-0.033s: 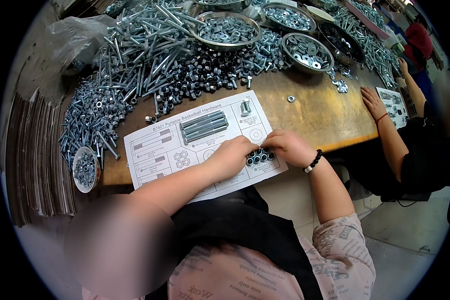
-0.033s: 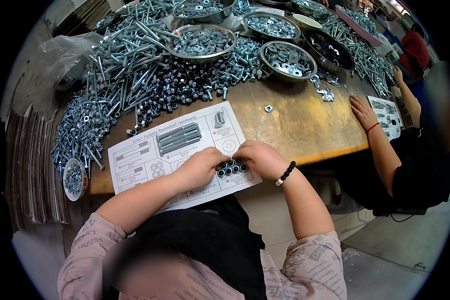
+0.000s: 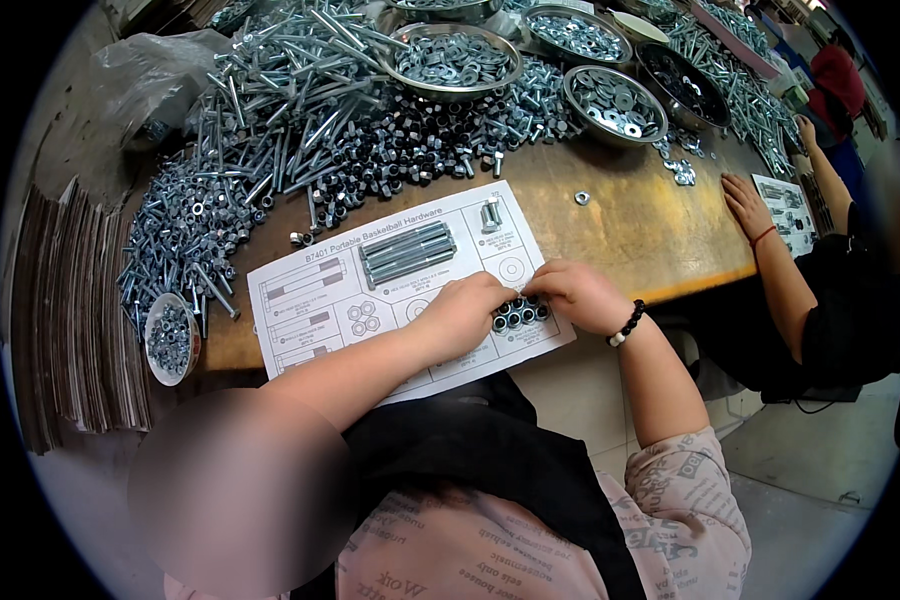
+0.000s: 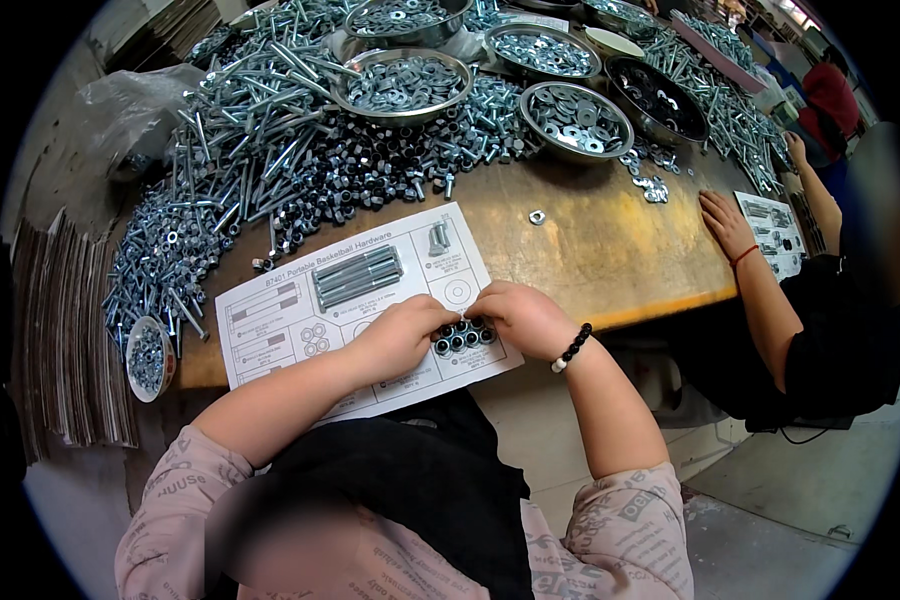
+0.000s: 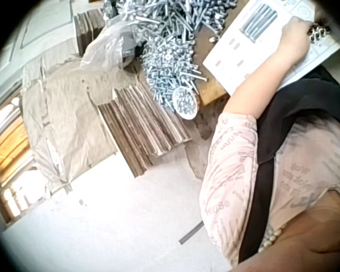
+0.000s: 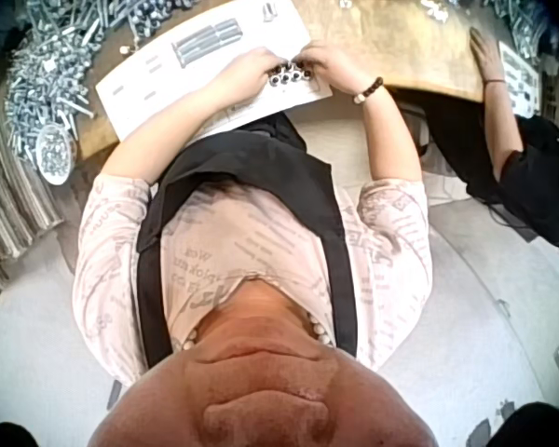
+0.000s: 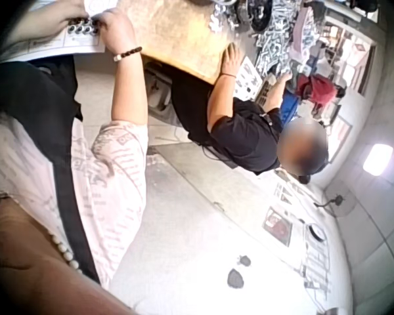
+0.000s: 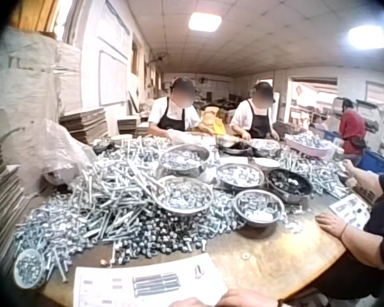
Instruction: The person sorts metal fasteners from a large pile on a table and arranges them on a printed instruction sheet. They pick bolts, nuts, and washers from the pile and place them into designated areas on the sheet, occasionally adjusting the sheet or moving items between piles.
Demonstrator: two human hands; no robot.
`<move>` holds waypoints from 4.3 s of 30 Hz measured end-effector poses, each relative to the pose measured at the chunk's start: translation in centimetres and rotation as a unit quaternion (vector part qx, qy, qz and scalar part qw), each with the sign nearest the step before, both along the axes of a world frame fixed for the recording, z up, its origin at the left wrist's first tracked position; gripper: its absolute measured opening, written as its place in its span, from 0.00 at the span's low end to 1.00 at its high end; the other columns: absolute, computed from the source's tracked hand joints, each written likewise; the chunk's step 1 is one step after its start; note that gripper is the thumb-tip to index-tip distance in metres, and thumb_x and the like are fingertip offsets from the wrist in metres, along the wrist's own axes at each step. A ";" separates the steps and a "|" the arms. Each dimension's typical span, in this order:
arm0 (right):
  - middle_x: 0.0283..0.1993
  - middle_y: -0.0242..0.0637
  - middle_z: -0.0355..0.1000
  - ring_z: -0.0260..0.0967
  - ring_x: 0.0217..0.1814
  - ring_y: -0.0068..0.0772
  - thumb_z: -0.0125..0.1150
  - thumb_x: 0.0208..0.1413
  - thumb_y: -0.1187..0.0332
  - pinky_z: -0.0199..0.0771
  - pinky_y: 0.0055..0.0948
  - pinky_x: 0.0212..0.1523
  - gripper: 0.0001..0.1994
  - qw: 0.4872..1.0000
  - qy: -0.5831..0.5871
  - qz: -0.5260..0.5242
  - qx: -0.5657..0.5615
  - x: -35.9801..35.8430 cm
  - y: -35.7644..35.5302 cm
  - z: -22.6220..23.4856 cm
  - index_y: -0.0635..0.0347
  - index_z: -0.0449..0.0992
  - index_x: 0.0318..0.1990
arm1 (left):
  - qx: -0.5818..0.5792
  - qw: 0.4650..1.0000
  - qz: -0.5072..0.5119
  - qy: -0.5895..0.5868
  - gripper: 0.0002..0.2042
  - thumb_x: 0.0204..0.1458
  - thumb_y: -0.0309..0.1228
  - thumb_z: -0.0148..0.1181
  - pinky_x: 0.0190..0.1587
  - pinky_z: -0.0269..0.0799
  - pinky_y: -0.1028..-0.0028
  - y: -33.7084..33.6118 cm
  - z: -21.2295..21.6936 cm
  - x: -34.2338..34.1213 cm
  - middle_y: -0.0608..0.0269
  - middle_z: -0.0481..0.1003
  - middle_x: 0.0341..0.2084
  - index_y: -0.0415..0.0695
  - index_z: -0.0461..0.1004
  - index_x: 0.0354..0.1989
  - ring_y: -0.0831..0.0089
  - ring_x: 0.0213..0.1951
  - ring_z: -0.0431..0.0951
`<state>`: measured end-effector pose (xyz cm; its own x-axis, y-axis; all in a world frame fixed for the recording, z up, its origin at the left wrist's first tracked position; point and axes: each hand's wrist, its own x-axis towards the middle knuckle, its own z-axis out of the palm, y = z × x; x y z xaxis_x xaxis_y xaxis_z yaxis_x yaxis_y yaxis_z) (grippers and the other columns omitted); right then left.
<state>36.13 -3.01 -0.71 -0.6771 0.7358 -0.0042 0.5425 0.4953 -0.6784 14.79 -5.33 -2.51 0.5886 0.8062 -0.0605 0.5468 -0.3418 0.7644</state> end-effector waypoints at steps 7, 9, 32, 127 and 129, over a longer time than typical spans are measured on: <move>0.37 0.41 0.71 0.67 0.42 0.43 0.53 0.44 0.79 0.68 0.33 0.43 0.11 1.000 0.022 -0.012 -0.012 0.3 -0.4 -0.3 0.61 0.75 0.36 | 0.018 1.000 0.006 -0.002 0.18 0.44 0.20 0.44 0.47 0.65 0.63 -0.3 -0.1 0.0 0.52 0.70 0.39 0.44 0.72 0.44 0.53 0.42 0.70; 0.37 0.41 0.70 0.67 0.42 0.43 0.53 0.45 0.79 0.67 0.33 0.43 0.10 0.999 0.025 -0.015 -0.027 0.2 -0.3 -0.2 0.61 0.75 0.37 | 0.022 1.000 0.007 -0.007 0.19 0.43 0.19 0.44 0.46 0.65 0.64 -0.4 -0.2 -0.1 0.51 0.70 0.38 0.43 0.71 0.45 0.54 0.41 0.70; 0.35 0.41 0.71 0.69 0.37 0.41 0.57 0.47 0.70 0.69 0.33 0.38 0.06 0.911 0.011 -0.338 0.237 7.8 12.8 1.1 0.58 0.77 0.33 | 0.005 0.991 0.136 0.000 0.14 0.47 0.23 0.49 0.47 0.65 0.69 -0.6 4.3 -10.0 0.53 0.70 0.38 0.38 0.71 0.44 0.58 0.44 0.69; 0.37 0.37 0.71 0.70 0.32 0.23 0.54 0.54 0.69 0.70 0.20 0.32 0.15 0.790 0.380 -0.055 -0.477 -10.1 -2.2 4.1 0.68 0.67 0.47 | 0.141 0.942 0.122 -0.279 0.08 0.37 0.24 0.65 0.42 0.68 0.70 -2.3 6.5 -9.0 0.59 0.76 0.33 0.42 0.76 0.29 0.65 0.37 0.75; 0.37 0.39 0.71 0.69 0.32 0.22 0.53 0.53 0.70 0.69 0.20 0.33 0.15 0.808 0.392 -0.100 -0.429 -9.1 -1.7 4.1 0.67 0.67 0.48 | 0.051 0.952 0.149 -0.261 0.11 0.38 0.23 0.64 0.41 0.69 0.71 -2.8 6.3 -9.0 0.59 0.76 0.33 0.41 0.74 0.33 0.67 0.37 0.75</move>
